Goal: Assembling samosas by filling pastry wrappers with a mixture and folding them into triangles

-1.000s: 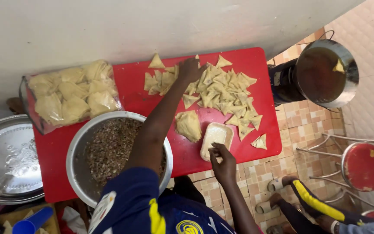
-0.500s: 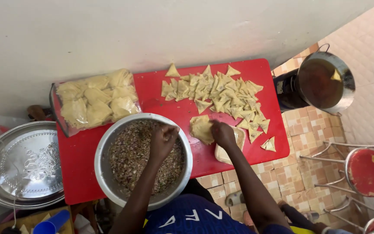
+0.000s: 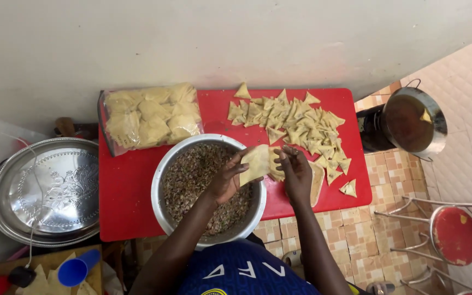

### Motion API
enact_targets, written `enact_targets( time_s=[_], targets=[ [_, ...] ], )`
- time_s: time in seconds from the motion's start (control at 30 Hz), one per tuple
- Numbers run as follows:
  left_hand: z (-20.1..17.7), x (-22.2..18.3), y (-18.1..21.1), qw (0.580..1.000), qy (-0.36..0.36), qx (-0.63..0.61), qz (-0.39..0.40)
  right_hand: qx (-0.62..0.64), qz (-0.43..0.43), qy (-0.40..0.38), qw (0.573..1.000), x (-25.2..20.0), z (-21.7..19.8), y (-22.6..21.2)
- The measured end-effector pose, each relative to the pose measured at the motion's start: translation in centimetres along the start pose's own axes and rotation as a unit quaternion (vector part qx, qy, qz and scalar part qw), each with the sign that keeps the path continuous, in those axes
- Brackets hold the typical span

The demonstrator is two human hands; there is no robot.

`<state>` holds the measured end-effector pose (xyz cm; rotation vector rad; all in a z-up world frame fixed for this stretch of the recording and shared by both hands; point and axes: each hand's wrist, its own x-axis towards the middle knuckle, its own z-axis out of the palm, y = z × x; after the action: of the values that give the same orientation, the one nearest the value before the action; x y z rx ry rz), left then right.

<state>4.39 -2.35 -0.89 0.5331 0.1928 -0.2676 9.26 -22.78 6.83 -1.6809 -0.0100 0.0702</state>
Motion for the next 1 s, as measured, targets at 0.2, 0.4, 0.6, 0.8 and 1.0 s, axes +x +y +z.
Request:
enact_targets(
  time_s=[0.2, 0.4, 0.6, 0.8, 1.0],
  targets=[
    [-4.0, -1.9, -1.7, 0.981, -0.022, 0.192, 0.006, 0.075, 0.064, -0.003, 0.995, -1.9, 2.6, 1.8],
    [-0.1, -6.2, 3.3, 0.899, -0.059, 0.419, 0.112, 0.113, 0.071, 0.006, 0.991, -2.5, 5.3, 1.1],
    [-7.7, -3.8, -2.9, 0.957, -0.021, 0.269, 0.102, -0.031, -0.037, 0.015, 0.999, -2.2, 7.0, -1.8],
    [2.1, -10.5, 8.3, 0.883, -0.068, 0.454, 0.097, 0.076, 0.139, -0.118, 0.980, -3.7, 8.4, -0.2],
    [-3.7, -8.9, 7.6, 0.892, 0.046, 0.445, 0.067, 0.103, 0.136, -0.115, 0.979, -3.7, 9.3, 1.1]
  ],
)
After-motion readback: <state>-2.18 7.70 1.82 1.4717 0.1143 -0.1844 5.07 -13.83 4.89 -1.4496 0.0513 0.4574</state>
